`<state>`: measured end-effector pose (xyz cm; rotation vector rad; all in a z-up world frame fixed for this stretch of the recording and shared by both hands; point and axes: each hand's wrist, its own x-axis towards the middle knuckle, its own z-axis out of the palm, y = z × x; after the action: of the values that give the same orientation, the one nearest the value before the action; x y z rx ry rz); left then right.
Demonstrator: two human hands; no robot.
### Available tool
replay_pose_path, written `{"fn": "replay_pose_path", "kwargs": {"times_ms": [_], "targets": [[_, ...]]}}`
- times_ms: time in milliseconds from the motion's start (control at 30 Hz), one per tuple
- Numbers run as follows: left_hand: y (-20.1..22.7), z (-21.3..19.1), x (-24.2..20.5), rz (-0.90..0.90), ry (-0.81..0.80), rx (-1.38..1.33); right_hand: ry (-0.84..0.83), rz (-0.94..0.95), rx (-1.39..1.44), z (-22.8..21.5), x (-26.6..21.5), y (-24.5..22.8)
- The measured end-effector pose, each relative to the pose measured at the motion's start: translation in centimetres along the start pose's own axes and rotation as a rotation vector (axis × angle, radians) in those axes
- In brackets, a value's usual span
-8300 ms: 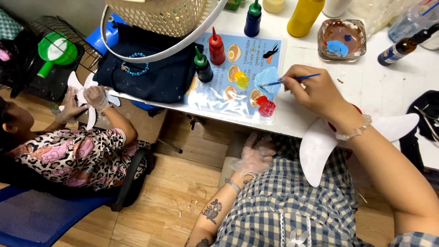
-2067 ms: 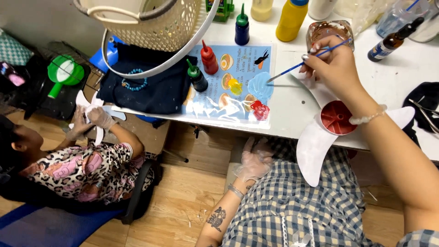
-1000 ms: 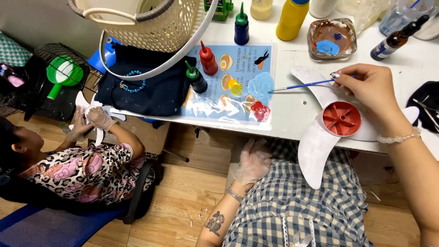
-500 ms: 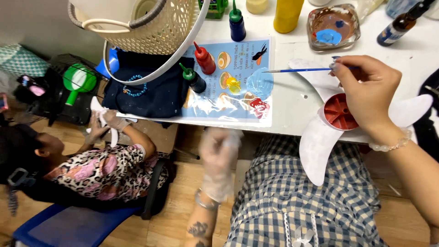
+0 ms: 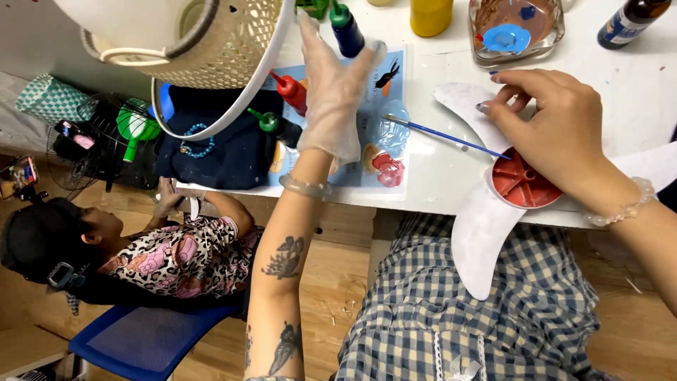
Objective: Painting blue stripes and decorative patterns on a plastic fan blade.
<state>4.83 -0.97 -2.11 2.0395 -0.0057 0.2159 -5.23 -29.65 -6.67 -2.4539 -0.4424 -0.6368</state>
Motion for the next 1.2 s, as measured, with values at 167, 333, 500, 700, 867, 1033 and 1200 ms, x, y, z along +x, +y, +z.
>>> {"fn": "replay_pose_path", "kwargs": {"times_ms": [167, 333, 500, 700, 867, 1033, 1200], "targets": [[-1.7, 1.2, 2.3, -0.109, 0.073, -0.053, 0.034, -0.084, 0.107, -1.8, 1.0, -1.5], [-2.8, 1.5, 4.3, -0.275, 0.089, 0.068, 0.002, -0.070, 0.185, -2.0, 2.6, -1.8], [-3.9, 2.1, 5.4, -0.205, 0.134, 0.162, -0.349, 0.324, 0.931, -1.6, 7.6, -3.4], [0.3, 2.1, 3.6, -0.239, 0.144, -0.009, -0.502, 0.700, 1.332, -2.1, 9.7, -3.6], [1.9, 1.1, -1.2, 0.139, 0.101, -0.071, -0.395, 0.477, 1.108, -2.7, 8.9, -4.8], [3.3, -1.6, -7.1, 0.470, 0.031, 0.129, -0.282, 0.214, 0.770, -3.5, 8.0, -8.1], [4.5, -3.2, -12.0, 0.606, 0.009, 0.076, -0.301, 0.063, 0.823, -4.3, 7.3, -10.4]]}}
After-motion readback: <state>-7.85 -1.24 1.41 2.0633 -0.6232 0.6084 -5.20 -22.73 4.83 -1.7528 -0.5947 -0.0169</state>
